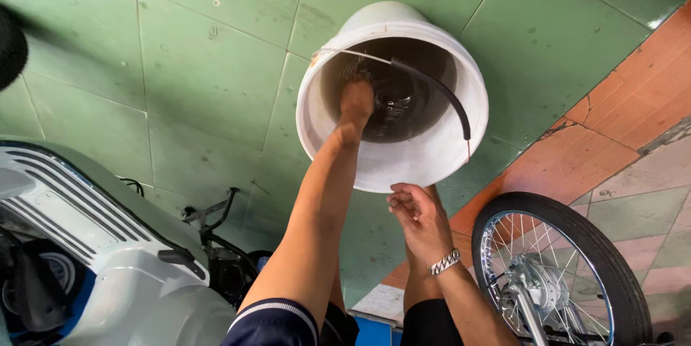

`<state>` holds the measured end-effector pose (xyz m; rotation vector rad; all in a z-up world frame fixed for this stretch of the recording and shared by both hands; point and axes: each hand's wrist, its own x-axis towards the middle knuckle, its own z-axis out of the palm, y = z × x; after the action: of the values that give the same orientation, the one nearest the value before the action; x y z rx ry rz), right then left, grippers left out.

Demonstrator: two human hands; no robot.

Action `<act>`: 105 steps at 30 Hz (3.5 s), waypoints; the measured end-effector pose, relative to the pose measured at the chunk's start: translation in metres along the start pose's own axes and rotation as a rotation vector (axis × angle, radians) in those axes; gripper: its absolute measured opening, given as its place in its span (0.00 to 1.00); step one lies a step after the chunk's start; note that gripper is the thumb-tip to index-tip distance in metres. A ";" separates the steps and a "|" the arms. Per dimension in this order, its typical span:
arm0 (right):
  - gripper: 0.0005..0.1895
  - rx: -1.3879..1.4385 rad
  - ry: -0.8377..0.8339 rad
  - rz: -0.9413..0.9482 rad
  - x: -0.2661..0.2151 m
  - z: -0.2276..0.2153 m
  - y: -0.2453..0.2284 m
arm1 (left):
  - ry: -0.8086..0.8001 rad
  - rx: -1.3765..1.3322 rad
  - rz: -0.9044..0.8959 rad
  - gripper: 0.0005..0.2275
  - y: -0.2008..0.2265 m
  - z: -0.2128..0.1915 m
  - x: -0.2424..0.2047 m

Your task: The person wipes down various parts of several scooters using a blue cloth and rinses the cloth in a bucket of water.

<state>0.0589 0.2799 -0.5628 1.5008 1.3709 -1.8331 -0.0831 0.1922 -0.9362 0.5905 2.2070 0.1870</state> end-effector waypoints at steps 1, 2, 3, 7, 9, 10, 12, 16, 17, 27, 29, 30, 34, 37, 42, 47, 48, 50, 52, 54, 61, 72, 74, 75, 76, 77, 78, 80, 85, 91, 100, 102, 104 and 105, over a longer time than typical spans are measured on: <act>0.16 -0.043 -0.005 0.023 0.008 0.004 0.006 | 0.017 -0.024 -0.019 0.10 -0.010 0.005 0.001; 0.15 0.050 -0.022 -0.024 0.019 0.007 0.012 | 0.004 0.045 0.027 0.10 -0.016 0.006 -0.003; 0.15 0.147 -0.038 -0.070 0.031 0.008 0.018 | 0.019 0.010 0.041 0.09 -0.016 0.004 -0.016; 0.18 0.258 0.012 -0.005 0.087 0.010 0.027 | 0.142 -0.386 0.174 0.08 0.015 -0.079 -0.083; 0.19 0.426 0.095 0.108 0.113 0.017 0.030 | 0.143 -0.546 0.229 0.09 0.050 -0.155 -0.125; 0.19 0.536 0.145 0.201 0.125 0.022 0.033 | 0.109 -0.602 0.211 0.08 0.066 -0.191 -0.151; 0.21 0.754 0.114 0.176 0.161 0.026 0.042 | 0.027 -0.653 0.148 0.10 0.098 -0.249 -0.190; 0.18 0.805 -0.059 0.032 0.158 0.029 0.075 | -0.014 -0.591 0.005 0.14 0.124 -0.304 -0.237; 0.15 0.716 -0.082 -0.001 0.174 0.022 0.063 | 0.054 -0.529 0.050 0.12 0.125 -0.308 -0.232; 0.22 -0.504 0.610 -0.065 0.202 0.001 0.027 | 0.275 -0.138 0.071 0.12 0.081 -0.214 -0.143; 0.33 -0.438 0.612 -0.277 0.216 0.004 0.036 | 0.224 -0.125 0.116 0.19 0.072 -0.174 -0.119; 0.35 -0.470 0.525 -0.270 0.219 0.007 0.045 | 0.207 -0.126 0.186 0.20 0.067 -0.152 -0.110; 0.45 -0.574 0.156 -0.292 0.250 0.005 0.076 | 0.002 -0.062 0.081 0.24 0.050 -0.078 -0.059; 0.41 -0.724 0.002 -0.127 0.290 0.006 0.104 | -0.088 -0.175 -0.055 0.21 0.046 -0.069 -0.044; 0.31 -0.915 -0.072 0.054 0.324 -0.003 0.140 | 0.069 -0.426 0.121 0.14 0.093 -0.149 -0.114; 0.32 -0.627 0.299 -0.238 0.279 -0.012 0.127 | 0.065 -0.493 0.179 0.12 0.154 -0.275 -0.230; 0.34 -0.604 0.314 -0.307 0.261 -0.014 0.115 | 0.126 -0.515 0.272 0.10 0.163 -0.296 -0.247; 0.38 -0.564 0.350 -0.449 0.220 -0.021 0.084 | 0.123 -0.541 0.251 0.09 0.179 -0.326 -0.270; 0.35 -0.400 0.331 -0.291 0.180 -0.024 0.054 | 0.114 -0.475 0.200 0.09 0.182 -0.332 -0.278; 0.32 -0.315 0.331 -0.241 0.156 -0.021 0.030 | 0.117 -0.330 0.138 0.08 0.170 -0.312 -0.263; 0.28 -0.294 0.307 -0.211 0.146 -0.016 0.031 | 0.299 -0.061 0.195 0.11 0.075 -0.125 -0.088; 0.42 -0.608 0.062 -0.613 0.169 -0.005 -0.019 | -0.084 -0.491 0.434 0.10 0.125 -0.287 -0.203; 0.18 -0.603 0.104 -0.801 0.179 -0.001 -0.014 | -0.075 -0.487 0.460 0.09 0.149 -0.342 -0.238; 0.16 -0.397 0.012 -0.679 0.184 0.002 -0.007 | -0.114 -0.544 0.401 0.09 0.158 -0.360 -0.247; 0.14 -0.192 -0.080 -0.553 0.190 0.004 0.003 | -0.069 -0.541 0.411 0.09 0.163 -0.369 -0.249; 0.14 0.008 -0.177 -0.429 0.198 0.007 0.013 | -0.017 -0.538 0.420 0.09 0.164 -0.375 -0.249; 0.14 0.107 -0.164 -0.369 0.205 0.010 0.023 | 0.034 -0.535 0.428 0.09 0.161 -0.376 -0.250; 0.16 0.303 -0.130 -0.233 0.208 0.011 0.044 | 0.121 -0.484 0.395 0.09 0.153 -0.362 -0.240; 0.16 1.032 -0.381 0.211 0.178 0.017 0.028 | 0.279 -0.339 0.524 0.10 0.134 -0.287 -0.196; 0.13 0.826 -0.236 0.288 0.154 0.026 -0.016 | 0.353 -0.350 0.432 0.08 0.102 -0.242 -0.207; 0.13 0.396 -0.544 0.181 0.130 -0.007 -0.004 | -0.635 -1.490 -0.361 0.20 0.077 -0.206 -0.123; 0.18 0.371 -0.463 0.184 0.137 -0.010 0.007 | -0.596 -1.354 -0.242 0.20 0.087 -0.205 -0.128; 0.27 0.309 -0.319 0.139 0.150 0.003 0.008 | -0.496 -1.308 0.026 0.19 0.093 -0.200 -0.137; 0.25 0.086 -0.284 0.076 0.152 0.004 0.005 | -0.453 -1.278 0.155 0.19 0.094 -0.199 -0.140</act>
<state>0.0090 0.3138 -0.7021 1.2545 1.0996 -1.9884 -0.1242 0.2210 -0.6802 0.0398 1.2191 1.2700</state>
